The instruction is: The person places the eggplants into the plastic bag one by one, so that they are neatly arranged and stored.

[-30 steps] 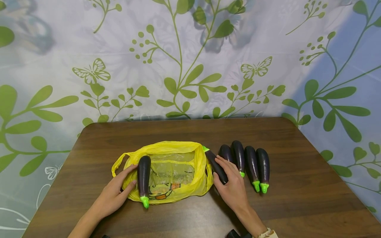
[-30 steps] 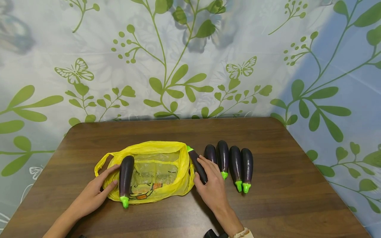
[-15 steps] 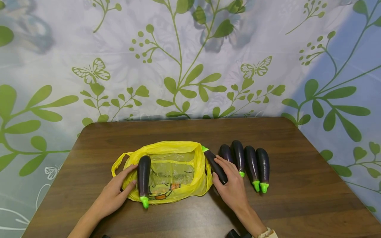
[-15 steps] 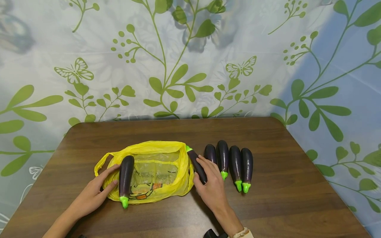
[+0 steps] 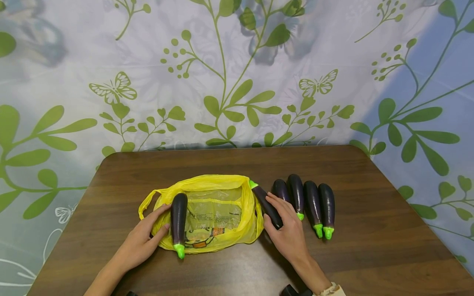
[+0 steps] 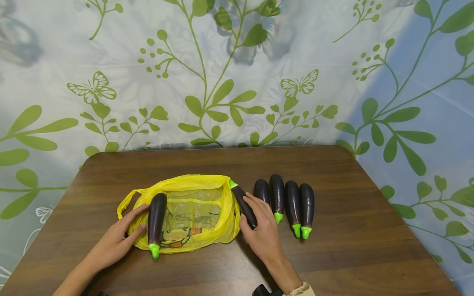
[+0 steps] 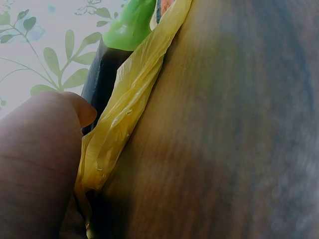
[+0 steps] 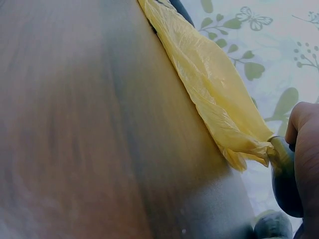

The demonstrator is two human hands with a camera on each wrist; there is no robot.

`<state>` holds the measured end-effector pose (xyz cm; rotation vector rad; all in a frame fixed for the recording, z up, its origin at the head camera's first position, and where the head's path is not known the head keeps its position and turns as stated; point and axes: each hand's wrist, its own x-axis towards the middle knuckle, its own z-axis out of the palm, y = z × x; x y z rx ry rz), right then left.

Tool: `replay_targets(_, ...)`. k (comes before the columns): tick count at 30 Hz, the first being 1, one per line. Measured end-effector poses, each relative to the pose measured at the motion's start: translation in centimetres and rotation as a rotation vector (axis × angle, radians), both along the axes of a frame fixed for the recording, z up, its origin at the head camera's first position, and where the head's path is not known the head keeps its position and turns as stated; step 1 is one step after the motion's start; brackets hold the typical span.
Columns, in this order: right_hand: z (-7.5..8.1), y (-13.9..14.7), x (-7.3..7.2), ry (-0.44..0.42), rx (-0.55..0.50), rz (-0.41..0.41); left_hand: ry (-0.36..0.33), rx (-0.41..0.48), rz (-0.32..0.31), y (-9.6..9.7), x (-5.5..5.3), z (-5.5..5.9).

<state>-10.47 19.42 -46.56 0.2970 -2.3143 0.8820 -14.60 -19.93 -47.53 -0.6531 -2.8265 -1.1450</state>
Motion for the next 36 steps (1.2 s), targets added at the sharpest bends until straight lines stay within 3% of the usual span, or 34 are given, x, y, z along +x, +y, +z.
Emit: replay_targets(36, 0.3, -0.25, 0.27, -0.033, -0.042, 0.105, -0.015, -0.006, 0.007, -0.04, 0.07, 0.07)
